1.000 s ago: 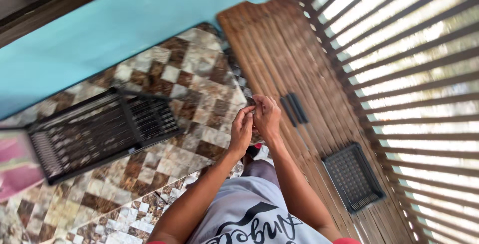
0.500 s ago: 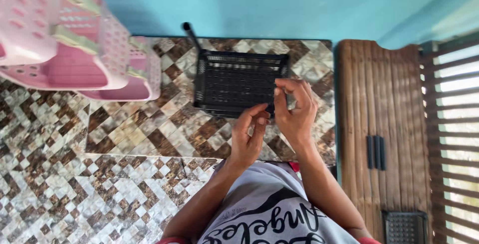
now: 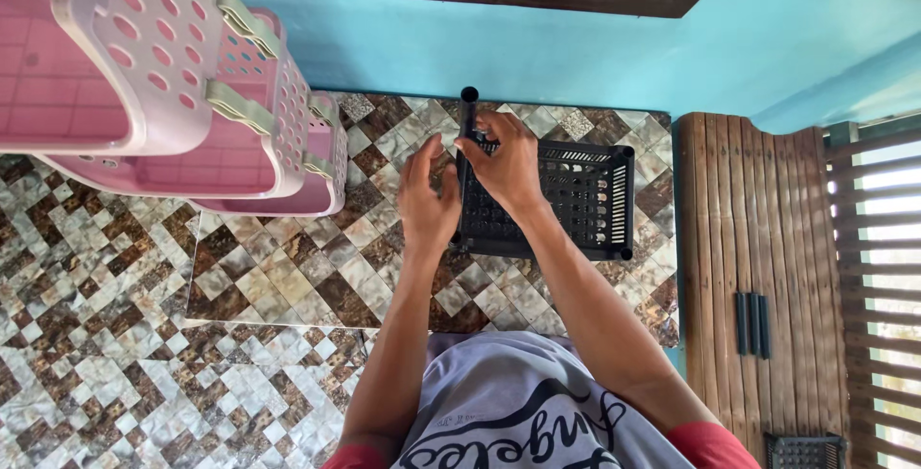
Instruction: The person repeatedly picks up black plastic crates and cylindrical rods, inserts the rods into the crate corners to form legs, and places the assembled units on a wooden bench. The person handles multiple crates and rods, assembling them one at a time.
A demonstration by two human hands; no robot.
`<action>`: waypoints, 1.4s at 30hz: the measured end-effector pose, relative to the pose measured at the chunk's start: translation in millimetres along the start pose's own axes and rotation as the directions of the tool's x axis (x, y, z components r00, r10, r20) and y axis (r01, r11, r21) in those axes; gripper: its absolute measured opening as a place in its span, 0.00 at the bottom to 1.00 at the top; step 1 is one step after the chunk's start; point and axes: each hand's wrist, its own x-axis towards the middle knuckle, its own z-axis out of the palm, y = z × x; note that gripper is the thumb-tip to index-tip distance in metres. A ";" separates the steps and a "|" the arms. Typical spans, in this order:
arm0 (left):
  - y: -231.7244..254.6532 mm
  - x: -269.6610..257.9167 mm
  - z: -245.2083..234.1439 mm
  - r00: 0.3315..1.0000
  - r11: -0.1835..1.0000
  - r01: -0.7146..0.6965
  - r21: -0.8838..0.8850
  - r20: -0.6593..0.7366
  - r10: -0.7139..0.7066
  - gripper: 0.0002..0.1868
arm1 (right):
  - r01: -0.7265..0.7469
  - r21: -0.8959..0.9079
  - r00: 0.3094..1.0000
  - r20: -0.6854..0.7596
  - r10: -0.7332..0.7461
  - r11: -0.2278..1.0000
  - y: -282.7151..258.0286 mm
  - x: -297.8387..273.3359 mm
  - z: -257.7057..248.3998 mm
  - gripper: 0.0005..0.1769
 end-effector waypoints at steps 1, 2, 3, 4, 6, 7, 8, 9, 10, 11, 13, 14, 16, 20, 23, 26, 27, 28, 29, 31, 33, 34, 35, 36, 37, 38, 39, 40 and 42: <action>-4.7 9.3 1.5 0.999 1.000 0.020 0.004 0.038 -0.020 0.25 | 0.000 -0.028 1.000 0.009 0.001 1.000 0.3 1.8 5.1 0.23; -8.1 14.8 3.3 0.998 1.000 0.000 -0.003 0.061 0.000 0.26 | -0.020 -0.036 1.000 0.002 0.020 0.999 0.1 1.5 8.8 0.24; -10.2 21.5 7.1 0.996 1.000 -0.022 -0.012 0.081 0.023 0.27 | -0.035 -0.043 0.999 -0.008 0.034 0.998 -0.2 1.9 11.1 0.24; -11.8 26.6 10.9 0.994 0.999 -0.044 -0.020 0.101 0.046 0.27 | -0.049 -0.050 0.999 -0.017 0.049 0.998 -0.3 2.5 12.7 0.24; -13.8 28.8 18.6 0.993 0.995 -0.014 -0.096 0.115 0.025 0.26 | -0.030 -0.043 0.998 -0.060 0.027 0.999 0.4 2.2 15.2 0.24; -15.0 28.9 21.6 0.992 0.991 0.001 -0.132 0.122 0.015 0.25 | -0.020 -0.038 0.997 -0.081 0.017 0.999 1.2 2.2 16.6 0.23; -16.6 29.8 24.4 0.994 0.993 0.019 -0.118 0.113 -0.006 0.23 | -0.028 -0.040 0.996 -0.085 0.025 0.999 2.4 2.9 18.3 0.22; -18.2 30.0 27.0 0.994 0.994 0.038 -0.104 0.105 -0.027 0.22 | -0.037 -0.041 0.995 -0.089 0.034 0.998 3.7 3.1 20.3 0.22; -19.7 30.1 29.2 0.994 0.994 0.057 -0.090 0.096 -0.048 0.20 | -0.046 -0.042 0.995 -0.093 0.042 0.998 5.1 3.1 22.0 0.21; -21.0 31.0 30.6 0.995 0.995 0.056 -0.086 0.091 -0.049 0.19 | -0.039 -0.044 0.994 -0.101 0.034 0.998 6.2 3.6 23.8 0.19; -22.6 32.1 33.1 0.996 0.995 0.056 -0.077 0.079 -0.050 0.18 | -0.023 -0.047 0.993 -0.117 0.018 0.999 7.7 3.8 26.7 0.16; -23.0 32.0 34.3 0.996 0.997 0.049 -0.067 0.073 -0.045 0.17 | -0.009 -0.038 0.993 -0.118 0.005 0.999 8.2 3.5 27.4 0.15; -23.6 33.0 36.8 0.998 0.998 0.035 -0.047 0.056 -0.032 0.16 | 0.025 -0.019 0.993 -0.119 -0.027 1.000 8.6 4.2 27.3 0.14; -28.2 31.1 40.8 0.993 0.996 0.089 -0.008 0.078 -0.088 0.19 | 0.006 -0.036 1.000 -0.002 -0.006 0.999 9.0 5.7 20.6 0.11; -32.6 29.4 43.3 0.996 0.998 0.062 -0.017 0.066 -0.061 0.23 | -0.026 0.029 0.997 0.077 0.024 0.999 6.0 7.7 13.4 0.12; -36.1 29.4 45.7 0.988 0.994 0.107 0.018 0.108 -0.108 0.24 | -0.057 0.067 0.989 0.138 0.048 0.996 2.0 13.3 8.1 0.14; -36.5 29.5 45.1 0.988 0.995 0.099 0.019 0.114 -0.101 0.23 | 0.014 0.108 0.994 0.106 -0.026 0.994 0.4 14.6 5.9 0.15; -36.0 29.5 44.1 0.988 0.996 0.091 0.020 0.120 -0.093 0.22 | 0.087 0.146 0.993 0.072 -0.098 0.986 -1.6 14.5 3.0 0.17; -34.9 29.9 41.7 0.991 0.998 0.067 0.014 0.118 -0.069 0.22 | 0.069 0.170 0.994 0.073 -0.083 0.983 -3.8 12.8 -1.0 0.17; -28.5 30.7 36.0 0.993 1.000 0.018 0.000 0.114 -0.018 0.22 | 0.035 0.217 0.996 0.073 -0.052 0.975 -6.4 10.0 -14.2 0.18; -17.3 27.5 27.2 0.992 0.991 -0.102 0.084 0.082 0.096 0.22 | -0.025 0.201 0.997 0.083 0.008 0.979 -9.6 1.4 -30.7 0.19; -10.0 25.0 22.9 0.986 0.979 -0.161 0.126 0.072 0.153 0.22 | -0.056 0.193 0.995 0.087 0.040 0.980 -11.4 -5.4 -39.8 0.19; -0.9 22.0 19.3 0.980 0.977 -0.189 0.097 0.073 0.183 0.22 | -0.115 0.203 0.990 0.106 0.095 0.972 -13.8 -12.7 -49.1 0.20; 9.6 16.7 16.1 0.975 0.974 -0.217 0.069 0.073 0.212 0.21 | -0.174 0.212 0.981 0.127 0.150 0.962 -16.4 -21.6 -59.2 0.21; 21.2 11.3 14.8 0.967 0.968 -0.247 0.037 0.075 0.244 0.21 | -0.232 0.219 0.968 0.144 0.204 0.948 -18.5 -30.3 -70.1 0.22; 33.7 4.8 15.5 0.971 0.977 -0.211 -0.026 0.106 0.213 0.20 | -0.227 0.252 0.969 0.151 0.194 0.941 -20.1 -38.4 -81.4 0.23; 47.0 -4.2 18.2 0.972 0.981 -0.173 -0.089 0.145 0.184 0.19 | -0.225 0.285 0.970 0.154 0.188 0.932 -21.7 -48.2 -93.0 0.23; 60.2 -13.3 22.3 0.970 0.980 -0.131 -0.149 0.186 0.158 0.18 | -0.223 0.317 0.971 0.156 0.181 0.922 -23.4 -57.9 -104.3 0.24; 86.8 -29.3 35.5 0.958 0.955 -0.077 -0.287 0.245 0.150 0.18 | -0.227 0.302 0.971 0.138 0.193 0.926 -26.7 -77.5 -129.5 0.24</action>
